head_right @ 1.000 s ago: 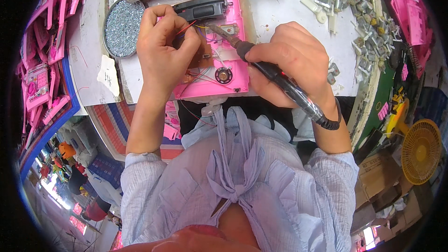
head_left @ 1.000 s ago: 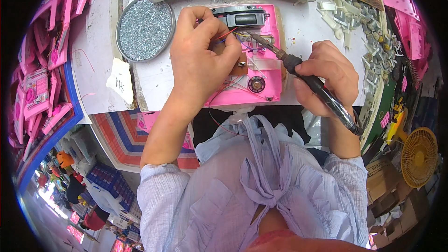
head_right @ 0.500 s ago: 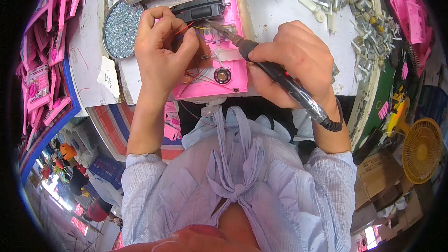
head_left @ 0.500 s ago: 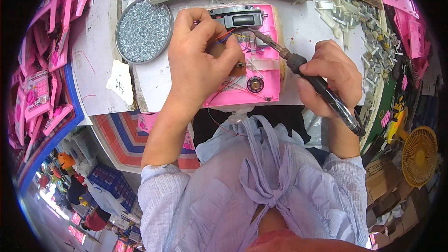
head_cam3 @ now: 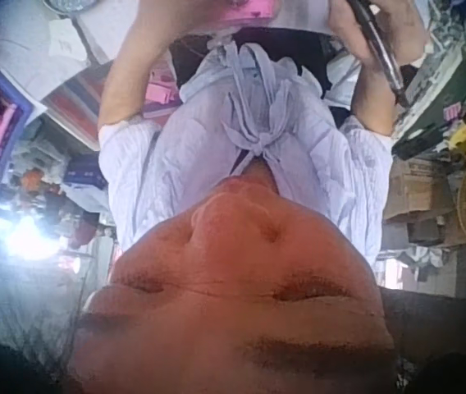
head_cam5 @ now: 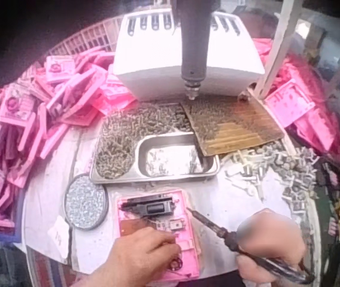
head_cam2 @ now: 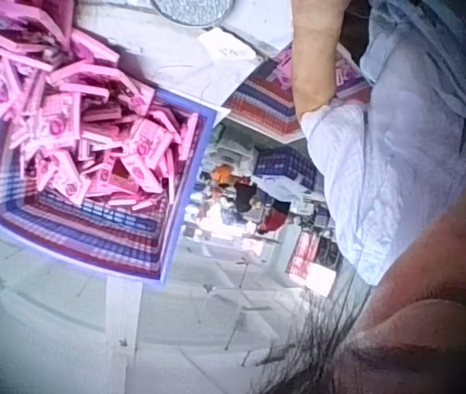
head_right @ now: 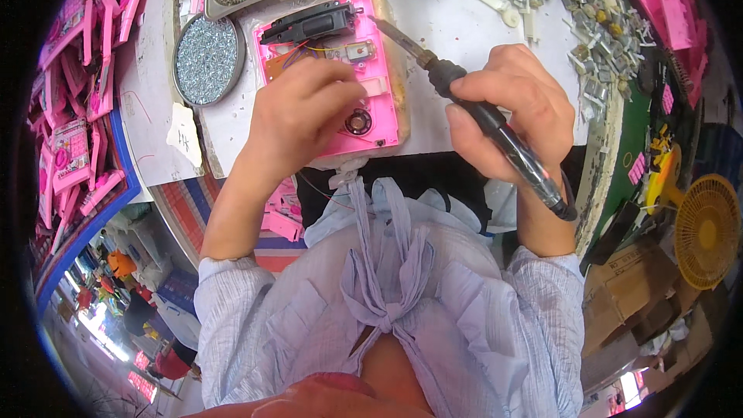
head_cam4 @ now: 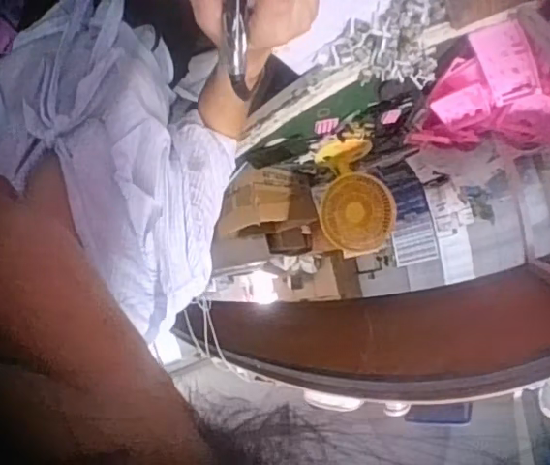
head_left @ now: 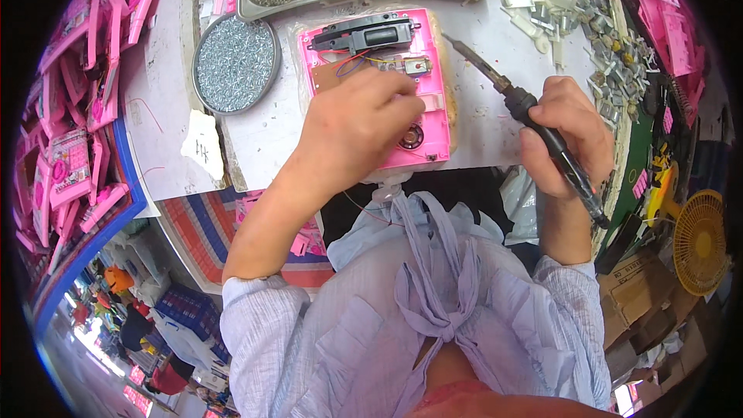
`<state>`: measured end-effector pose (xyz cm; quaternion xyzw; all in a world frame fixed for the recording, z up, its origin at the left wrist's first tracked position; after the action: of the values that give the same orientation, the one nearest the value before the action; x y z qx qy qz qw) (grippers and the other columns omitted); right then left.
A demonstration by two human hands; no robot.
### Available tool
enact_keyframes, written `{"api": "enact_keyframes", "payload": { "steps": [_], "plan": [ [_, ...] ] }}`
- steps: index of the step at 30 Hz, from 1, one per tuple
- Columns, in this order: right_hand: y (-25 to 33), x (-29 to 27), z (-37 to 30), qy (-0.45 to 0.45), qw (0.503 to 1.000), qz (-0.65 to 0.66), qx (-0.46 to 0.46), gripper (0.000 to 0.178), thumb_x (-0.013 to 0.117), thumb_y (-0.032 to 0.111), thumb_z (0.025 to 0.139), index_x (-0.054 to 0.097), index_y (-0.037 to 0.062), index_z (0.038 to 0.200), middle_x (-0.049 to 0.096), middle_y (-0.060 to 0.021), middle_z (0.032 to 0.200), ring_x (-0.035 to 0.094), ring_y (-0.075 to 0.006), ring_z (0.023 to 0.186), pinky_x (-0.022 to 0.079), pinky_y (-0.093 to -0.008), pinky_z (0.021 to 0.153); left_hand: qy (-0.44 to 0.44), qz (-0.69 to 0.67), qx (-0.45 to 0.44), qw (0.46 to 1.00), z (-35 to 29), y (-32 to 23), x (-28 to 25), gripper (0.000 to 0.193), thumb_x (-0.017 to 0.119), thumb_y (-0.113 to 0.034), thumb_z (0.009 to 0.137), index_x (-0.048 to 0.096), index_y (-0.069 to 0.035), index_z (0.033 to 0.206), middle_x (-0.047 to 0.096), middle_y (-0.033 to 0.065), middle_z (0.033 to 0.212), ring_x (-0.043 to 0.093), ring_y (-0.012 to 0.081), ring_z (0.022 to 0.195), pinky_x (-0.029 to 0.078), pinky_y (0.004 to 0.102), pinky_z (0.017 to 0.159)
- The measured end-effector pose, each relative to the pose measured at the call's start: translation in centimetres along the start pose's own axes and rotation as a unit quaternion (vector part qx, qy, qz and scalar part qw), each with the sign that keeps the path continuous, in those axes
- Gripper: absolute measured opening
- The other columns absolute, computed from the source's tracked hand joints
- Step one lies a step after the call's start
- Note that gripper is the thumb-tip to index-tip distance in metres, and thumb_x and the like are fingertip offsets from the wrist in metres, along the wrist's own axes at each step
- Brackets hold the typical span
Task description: Assembling electronic components and soldering wires inside a pink plastic toy housing at a factory workbench.
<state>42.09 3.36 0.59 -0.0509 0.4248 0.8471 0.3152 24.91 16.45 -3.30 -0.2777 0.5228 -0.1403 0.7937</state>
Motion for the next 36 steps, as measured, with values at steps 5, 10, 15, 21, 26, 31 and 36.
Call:
{"api": "enact_keyframes", "payload": {
  "steps": [5,10,15,21,26,31,36],
  "plan": [
    [-0.9,1.9,-1.1,-0.072,0.984,0.055,0.152,0.042,0.077,-0.005,0.079,0.067,0.0013,0.118,0.069,-0.0134,0.101,0.067,-0.0248,0.090,0.053,-0.0326,0.079,-0.030,-0.154,-0.207,0.966,-0.7,3.1,0.4,0.011,0.076,0.001,0.085,0.072,-0.002,0.096,0.071,0.0056,0.084,0.066,0.0111,0.075,0.052,0.0254,0.066],
    [-2.8,7.9,-0.1,-0.037,0.974,0.071,0.214,0.046,0.075,-0.005,0.077,0.066,0.0079,0.120,0.067,-0.0117,0.104,0.067,-0.0261,0.089,0.054,-0.0328,0.078,-0.056,-0.235,-0.284,0.928,-1.2,3.9,1.1,0.009,0.078,-0.003,0.084,0.072,0.000,0.090,0.068,0.0043,0.076,0.058,0.0092,0.061,0.046,0.0255,0.058],
    [-2.9,8.5,0.6,-0.042,0.987,0.021,0.154,0.050,0.073,-0.008,0.076,0.065,0.0093,0.122,0.066,-0.0104,0.103,0.067,-0.0257,0.087,0.054,-0.0326,0.076,-0.071,-0.235,-0.283,0.927,-1.4,4.0,1.1,0.010,0.078,-0.003,0.081,0.072,0.000,0.089,0.066,0.0048,0.071,0.054,0.0101,0.056,0.045,0.0269,0.056],
    [-1.7,6.8,0.0,-0.029,0.993,-0.032,0.114,0.045,0.077,-0.004,0.076,0.067,0.0073,0.118,0.068,-0.0102,0.099,0.066,-0.0254,0.085,0.053,-0.0320,0.073,-0.065,-0.172,-0.128,0.975,-0.4,2.3,0.4,0.010,0.075,-0.003,0.083,0.071,-0.001,0.092,0.066,0.0085,0.083,0.062,0.0197,0.067,0.050,0.0316,0.061],
    [-0.7,0.8,-1.4,-0.041,0.988,0.082,0.122,0.033,0.075,-0.003,0.075,0.067,0.0000,0.106,0.062,-0.0080,0.080,0.055,-0.0188,0.069,0.042,-0.0309,0.062,0.005,-0.071,-0.073,0.995,-0.9,0.8,0.0,0.013,0.073,-0.003,0.084,0.067,-0.002,0.095,0.062,0.0121,0.105,0.066,0.0284,0.086,0.055,0.0380,0.072],
    [-0.7,0.8,-1.9,0.059,0.976,0.130,0.161,0.023,0.071,0.005,0.070,0.067,0.0019,0.093,0.053,-0.0047,0.066,0.049,-0.0180,0.058,0.037,-0.0309,0.056,0.028,-0.072,-0.049,0.996,-1.1,0.7,0.1,0.020,0.073,0.004,0.079,0.064,-0.001,0.096,0.058,0.0138,0.111,0.065,0.0298,0.092,0.053,0.0374,0.078],
    [-1.0,3.1,-0.9,0.143,0.976,0.093,0.132,0.025,0.067,0.004,0.063,0.067,0.0051,0.088,0.057,-0.0044,0.065,0.052,-0.0229,0.056,0.041,-0.0346,0.055,0.042,-0.060,-0.033,0.997,-1.0,0.7,0.2,0.022,0.074,0.004,0.077,0.062,-0.002,0.096,0.058,0.0141,0.111,0.065,0.0307,0.093,0.054,0.0380,0.078]
  ]
}}
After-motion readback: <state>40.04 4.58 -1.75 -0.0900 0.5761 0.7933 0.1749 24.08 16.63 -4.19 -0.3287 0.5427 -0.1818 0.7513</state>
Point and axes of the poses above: each hand's wrist, its own z-axis towards the middle knuckle, its own x-axis out of the palm, y = z × x, the point moved 7 cm from there along z, towards the middle knuckle
